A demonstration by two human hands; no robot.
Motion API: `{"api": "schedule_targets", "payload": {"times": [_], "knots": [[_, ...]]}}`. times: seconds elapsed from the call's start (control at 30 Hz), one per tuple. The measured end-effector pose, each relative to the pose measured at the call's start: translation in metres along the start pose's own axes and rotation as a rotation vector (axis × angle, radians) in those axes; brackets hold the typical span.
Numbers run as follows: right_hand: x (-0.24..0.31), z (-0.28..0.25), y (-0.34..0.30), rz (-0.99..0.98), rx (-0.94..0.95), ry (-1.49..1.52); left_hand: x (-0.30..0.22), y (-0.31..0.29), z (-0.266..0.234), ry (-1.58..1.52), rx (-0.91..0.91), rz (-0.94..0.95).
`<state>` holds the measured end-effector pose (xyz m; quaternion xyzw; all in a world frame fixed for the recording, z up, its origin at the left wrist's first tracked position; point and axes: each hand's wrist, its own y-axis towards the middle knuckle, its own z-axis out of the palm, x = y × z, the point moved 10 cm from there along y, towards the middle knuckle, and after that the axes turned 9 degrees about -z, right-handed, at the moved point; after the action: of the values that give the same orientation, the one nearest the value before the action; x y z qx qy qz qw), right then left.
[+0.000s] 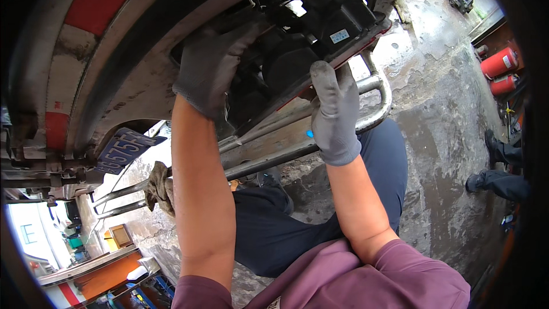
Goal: The person installs a tail light assembly into the rear of a vehicle. They position the unit, align the bulb sockets, and connect the wiring harness to complete the installation.
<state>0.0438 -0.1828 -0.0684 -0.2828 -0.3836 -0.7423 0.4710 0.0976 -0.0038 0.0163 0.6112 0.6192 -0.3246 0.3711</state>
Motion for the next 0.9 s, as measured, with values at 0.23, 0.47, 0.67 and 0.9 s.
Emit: {"api": "schedule_targets", "payload": {"times": [0.23,0.47,0.67,0.9], "knots": [[-0.021,-0.013,-0.016,0.006,-0.151,0.19,-0.013,0.001,0.008,0.38,-0.07,0.399],[-0.028,-0.016,-0.014,0.017,-0.112,0.146,-0.023,0.004,0.02,0.462,-0.02,0.305],[-0.012,-0.016,-0.001,0.01,-0.091,-0.027,-0.013,0.007,0.023,-0.098,0.239,0.139],[0.018,-0.012,0.007,-0.166,-0.12,-0.123,-0.015,0.015,0.027,-0.022,0.212,0.162]]}}
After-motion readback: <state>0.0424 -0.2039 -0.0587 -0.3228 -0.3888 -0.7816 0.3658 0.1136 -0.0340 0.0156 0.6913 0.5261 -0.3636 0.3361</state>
